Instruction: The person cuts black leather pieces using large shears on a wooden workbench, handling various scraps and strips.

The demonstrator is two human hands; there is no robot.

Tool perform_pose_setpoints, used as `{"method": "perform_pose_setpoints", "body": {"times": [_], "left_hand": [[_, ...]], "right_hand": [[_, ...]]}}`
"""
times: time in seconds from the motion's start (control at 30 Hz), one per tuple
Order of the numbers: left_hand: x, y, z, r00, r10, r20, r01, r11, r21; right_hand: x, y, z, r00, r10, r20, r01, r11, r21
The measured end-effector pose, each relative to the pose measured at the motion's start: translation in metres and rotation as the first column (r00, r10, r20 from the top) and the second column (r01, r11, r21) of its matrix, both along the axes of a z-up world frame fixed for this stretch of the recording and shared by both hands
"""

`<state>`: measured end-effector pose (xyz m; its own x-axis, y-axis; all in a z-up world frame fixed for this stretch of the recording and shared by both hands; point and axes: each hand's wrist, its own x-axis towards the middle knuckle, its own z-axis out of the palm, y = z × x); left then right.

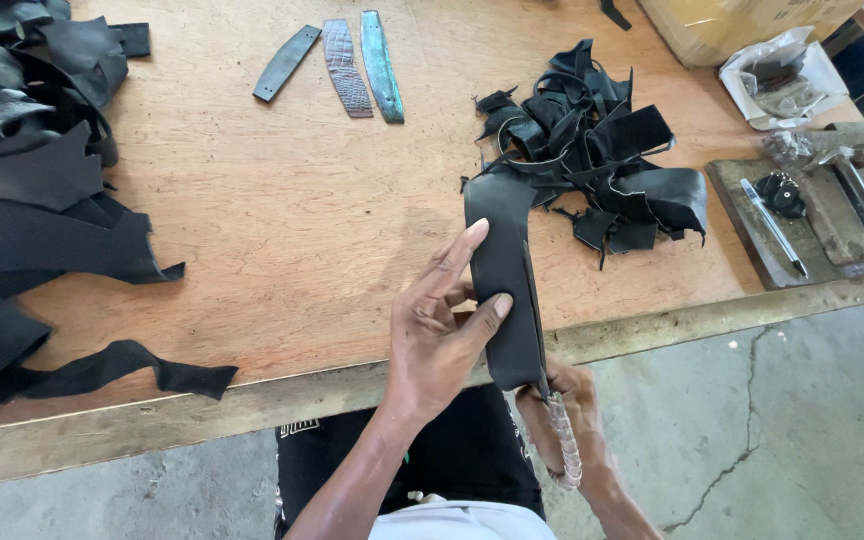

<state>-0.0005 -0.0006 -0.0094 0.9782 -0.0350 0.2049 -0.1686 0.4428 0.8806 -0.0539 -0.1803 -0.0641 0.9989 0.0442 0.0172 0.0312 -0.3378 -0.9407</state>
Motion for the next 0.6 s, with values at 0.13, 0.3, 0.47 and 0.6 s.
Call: {"method": "perform_pose_setpoints", "body": {"times": [0.13,0.3,0.47,0.6], "left_hand": [[0.008,0.001,0.0,0.997,0.028,0.067,-0.024,0.998,-0.062],[0.006,0.004,0.009,0.998,-0.002,0.063,0.003,1.0,-0.01],[-0.001,-0.002,0.016,0.998,-0.006,0.055,0.005,1.0,0.015],[-0.003,-0.003,0.019,0.998,-0.002,0.067,-0.001,0.999,0.049]], "right_hand": [[-0.001,0.002,0.001,0.999,-0.006,-0.054,0.004,0.999,-0.05],[0.003,0.005,0.015,0.996,0.002,-0.088,-0.013,0.992,-0.128],[0.007,0.003,0.028,0.991,0.038,-0.128,-0.033,0.999,0.043],[0.008,0.002,0.031,0.996,0.084,0.012,-0.082,0.988,-0.129]]}}
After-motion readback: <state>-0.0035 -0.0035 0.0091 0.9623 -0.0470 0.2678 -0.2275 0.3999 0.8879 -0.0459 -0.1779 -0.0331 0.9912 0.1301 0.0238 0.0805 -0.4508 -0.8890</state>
